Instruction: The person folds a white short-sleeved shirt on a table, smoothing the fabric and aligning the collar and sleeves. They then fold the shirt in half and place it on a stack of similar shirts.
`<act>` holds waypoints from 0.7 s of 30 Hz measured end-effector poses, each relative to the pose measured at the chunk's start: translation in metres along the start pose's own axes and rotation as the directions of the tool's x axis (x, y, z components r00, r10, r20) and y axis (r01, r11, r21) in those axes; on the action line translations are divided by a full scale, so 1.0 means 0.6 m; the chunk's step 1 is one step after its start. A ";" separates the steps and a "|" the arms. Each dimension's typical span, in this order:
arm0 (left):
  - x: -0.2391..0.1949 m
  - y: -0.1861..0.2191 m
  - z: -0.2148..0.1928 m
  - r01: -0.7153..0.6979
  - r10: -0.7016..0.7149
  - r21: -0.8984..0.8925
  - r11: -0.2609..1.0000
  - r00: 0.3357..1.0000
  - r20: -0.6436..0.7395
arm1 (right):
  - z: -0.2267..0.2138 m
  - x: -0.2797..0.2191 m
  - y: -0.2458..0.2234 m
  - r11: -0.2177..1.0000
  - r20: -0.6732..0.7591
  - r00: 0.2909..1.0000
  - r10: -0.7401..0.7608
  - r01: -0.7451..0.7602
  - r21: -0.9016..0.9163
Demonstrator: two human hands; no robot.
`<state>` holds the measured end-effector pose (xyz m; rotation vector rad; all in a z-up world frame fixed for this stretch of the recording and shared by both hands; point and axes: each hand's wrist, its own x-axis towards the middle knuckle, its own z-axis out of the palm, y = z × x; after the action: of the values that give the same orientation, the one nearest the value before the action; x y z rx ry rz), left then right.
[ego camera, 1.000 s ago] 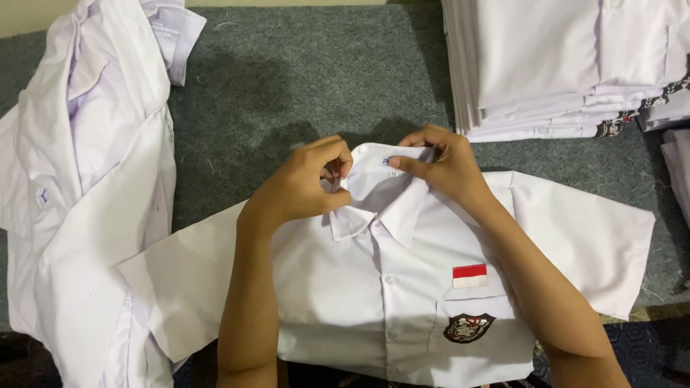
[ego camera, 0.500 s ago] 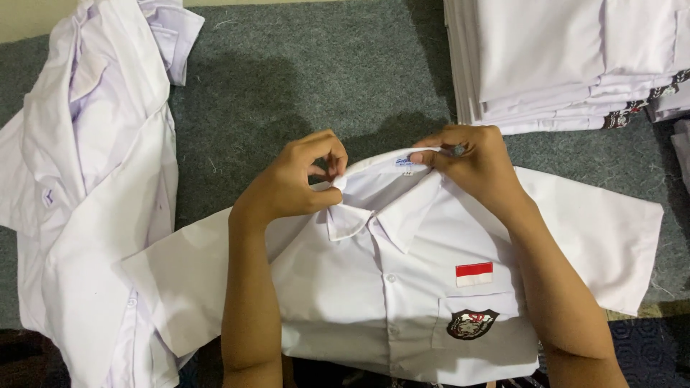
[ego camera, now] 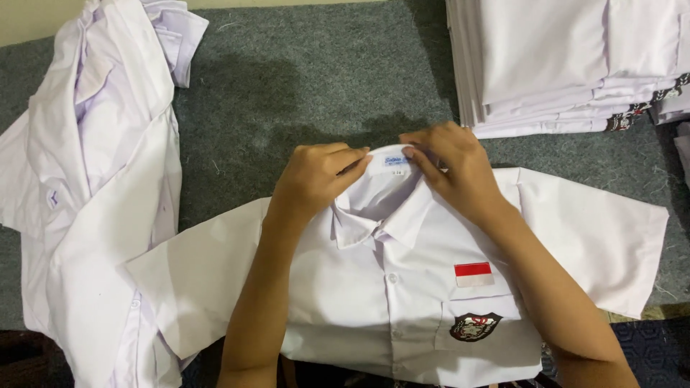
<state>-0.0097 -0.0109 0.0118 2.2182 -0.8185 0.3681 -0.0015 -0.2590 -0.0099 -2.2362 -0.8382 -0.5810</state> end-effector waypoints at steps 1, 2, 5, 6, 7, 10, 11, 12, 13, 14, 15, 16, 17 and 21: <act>-0.004 -0.007 0.004 0.001 -0.001 -0.001 1.000 1.000 0.000 | 0.005 -0.004 -0.005 1.000 0.001 1.000 0.001 -0.001 0.000; -0.009 -0.014 0.007 0.024 -0.024 -0.016 1.000 0.999 -0.024 | 0.009 -0.008 -0.009 0.990 -0.040 0.995 -0.092 0.087 -0.108; -0.009 -0.017 0.003 0.047 -0.051 -0.052 0.998 0.997 -0.065 | 0.024 -0.026 -0.052 0.943 -0.022 0.972 -0.234 0.221 -0.248; -0.008 -0.015 -0.001 0.048 -0.054 -0.075 0.996 0.995 -0.079 | 0.030 -0.033 -0.072 0.922 0.029 0.961 -0.274 0.271 -0.276; -0.005 -0.015 -0.003 0.052 -0.058 -0.072 0.996 0.995 -0.081 | 0.038 -0.034 -0.083 0.922 0.030 0.960 -0.277 0.274 -0.273; 0.000 -0.014 -0.008 0.072 -0.081 -0.067 0.995 0.986 -0.146 | 0.055 -0.042 -0.109 0.923 0.087 0.945 -0.316 0.327 -0.204; 0.000 -0.015 -0.010 0.082 -0.094 -0.078 0.994 0.981 -0.172 | 0.059 -0.047 -0.111 0.914 0.051 0.939 -0.340 0.343 -0.218; 0.002 -0.015 -0.013 0.091 -0.108 -0.089 0.992 0.974 -0.199 | 0.062 -0.050 -0.113 0.903 0.016 0.930 -0.367 0.360 -0.233; 0.000 -0.024 -0.009 0.093 -0.109 -0.089 0.992 0.974 -0.201 | 0.058 -0.049 -0.117 0.903 0.017 0.930 -0.368 0.362 -0.232; -0.003 -0.033 -0.005 0.110 -0.131 -0.108 0.988 0.968 -0.213 | 0.054 -0.049 -0.121 0.886 0.006 0.919 -0.395 0.382 -0.263; -0.006 -0.041 -0.001 0.126 -0.152 -0.127 0.984 0.962 -0.225 | 0.050 -0.048 -0.125 0.868 -0.004 0.907 -0.421 0.401 -0.294; -0.007 -0.043 -0.002 0.127 -0.154 -0.126 0.984 0.962 -0.227 | 0.051 -0.047 -0.126 0.867 -0.004 0.906 -0.423 0.403 -0.292; -0.008 -0.045 -0.003 0.134 -0.159 -0.125 0.983 0.962 -0.221 | 0.052 -0.046 -0.126 0.859 0.007 0.904 -0.427 0.408 -0.309; -0.005 -0.046 -0.003 0.179 -0.198 -0.114 0.977 0.964 -0.178 | 0.034 -0.038 -0.120 0.877 0.038 0.920 -0.391 0.384 -0.289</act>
<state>0.0058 0.0063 -0.0033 2.1114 -0.5083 0.4281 -0.0646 -0.2125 -0.0064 -2.3259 -1.2770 -0.9706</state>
